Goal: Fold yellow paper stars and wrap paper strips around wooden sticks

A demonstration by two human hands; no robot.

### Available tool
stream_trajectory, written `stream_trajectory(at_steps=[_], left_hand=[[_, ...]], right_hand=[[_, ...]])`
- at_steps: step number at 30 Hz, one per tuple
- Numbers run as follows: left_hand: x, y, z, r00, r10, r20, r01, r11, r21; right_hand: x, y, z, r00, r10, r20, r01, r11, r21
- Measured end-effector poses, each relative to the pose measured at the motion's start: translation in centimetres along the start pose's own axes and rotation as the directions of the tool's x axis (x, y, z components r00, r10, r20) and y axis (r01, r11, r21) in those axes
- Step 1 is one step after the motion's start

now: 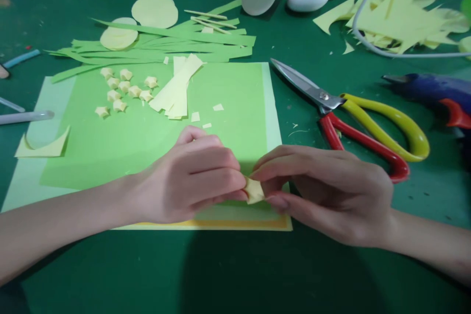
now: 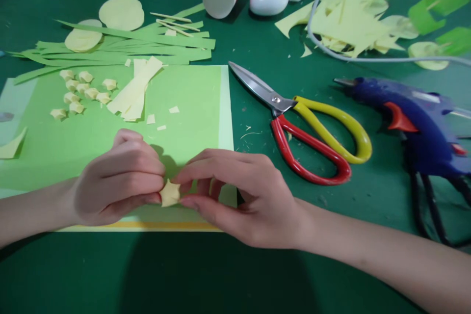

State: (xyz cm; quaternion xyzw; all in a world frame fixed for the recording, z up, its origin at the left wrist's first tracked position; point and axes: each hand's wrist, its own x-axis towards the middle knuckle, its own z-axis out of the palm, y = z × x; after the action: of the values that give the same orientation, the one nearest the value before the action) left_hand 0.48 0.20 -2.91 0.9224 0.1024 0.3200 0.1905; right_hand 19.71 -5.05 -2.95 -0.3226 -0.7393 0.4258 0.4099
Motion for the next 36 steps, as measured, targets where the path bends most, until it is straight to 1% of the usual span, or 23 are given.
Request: stream_trajectory(at_steps=[3,5,8,10,12,14,18,22,29,31,33,35,36], left_hand=[[-0.06,-0.14,0.07,1.000,0.001,0.011,0.000,1.000,-0.030],[-0.06,-0.16,0.09,0.999,-0.008,0.033,0.010,0.999,-0.048],[-0.05,-0.15,0.05,0.998,-0.039,0.041,0.041,0.998,-0.048],[-0.09,-0.12,0.05,0.998,-0.059,0.030,0.060,0.998,-0.037],[-0.17,-0.06,0.12,0.999,-0.043,0.016,0.043,0.999,-0.026],[-0.26,0.03,0.22,1.000,0.003,0.012,-0.003,1.000,0.005],[-0.36,0.16,0.35,0.999,0.054,0.009,-0.054,0.991,0.126],[-0.44,0.07,0.33,0.999,0.052,0.012,-0.053,0.983,0.177],[-0.59,0.02,0.40,0.998,0.061,0.032,-0.066,0.983,0.173],[-0.60,0.11,0.36,0.999,0.044,0.032,-0.048,0.989,0.139],[-0.53,0.24,0.26,0.999,-0.009,0.044,0.006,0.997,0.071],[-0.38,0.40,0.13,0.990,-0.121,0.075,0.125,0.991,-0.053],[-0.28,0.48,0.06,0.976,-0.191,0.102,0.203,0.970,-0.131]], right_hand=[[-0.03,0.14,0.03,1.000,0.029,-0.001,-0.029,0.999,0.043],[-0.01,0.21,0.07,0.999,0.038,0.019,-0.039,0.997,0.073],[0.10,0.19,0.05,0.999,0.015,0.040,-0.017,0.999,0.031],[0.17,0.12,-0.02,1.000,-0.006,0.026,0.006,1.000,-0.024],[0.19,0.07,-0.06,1.000,-0.022,0.009,0.022,0.998,-0.065],[0.17,0.06,-0.05,1.000,-0.031,0.001,0.031,0.996,-0.083],[0.11,0.12,0.11,1.000,-0.024,-0.004,0.024,0.996,-0.083],[0.03,0.06,0.19,1.000,-0.017,-0.004,0.016,0.993,-0.118],[0.02,-0.03,0.20,0.999,-0.048,0.020,0.051,0.979,-0.197],[0.02,-0.09,0.20,0.998,-0.066,0.019,0.068,0.973,-0.220],[0.01,-0.22,0.16,0.996,-0.089,0.007,0.088,0.960,-0.265],[-0.01,-0.40,0.10,0.994,-0.111,0.000,0.104,0.935,-0.339],[-0.02,-0.49,0.08,0.992,-0.126,0.001,0.116,0.913,-0.390]])
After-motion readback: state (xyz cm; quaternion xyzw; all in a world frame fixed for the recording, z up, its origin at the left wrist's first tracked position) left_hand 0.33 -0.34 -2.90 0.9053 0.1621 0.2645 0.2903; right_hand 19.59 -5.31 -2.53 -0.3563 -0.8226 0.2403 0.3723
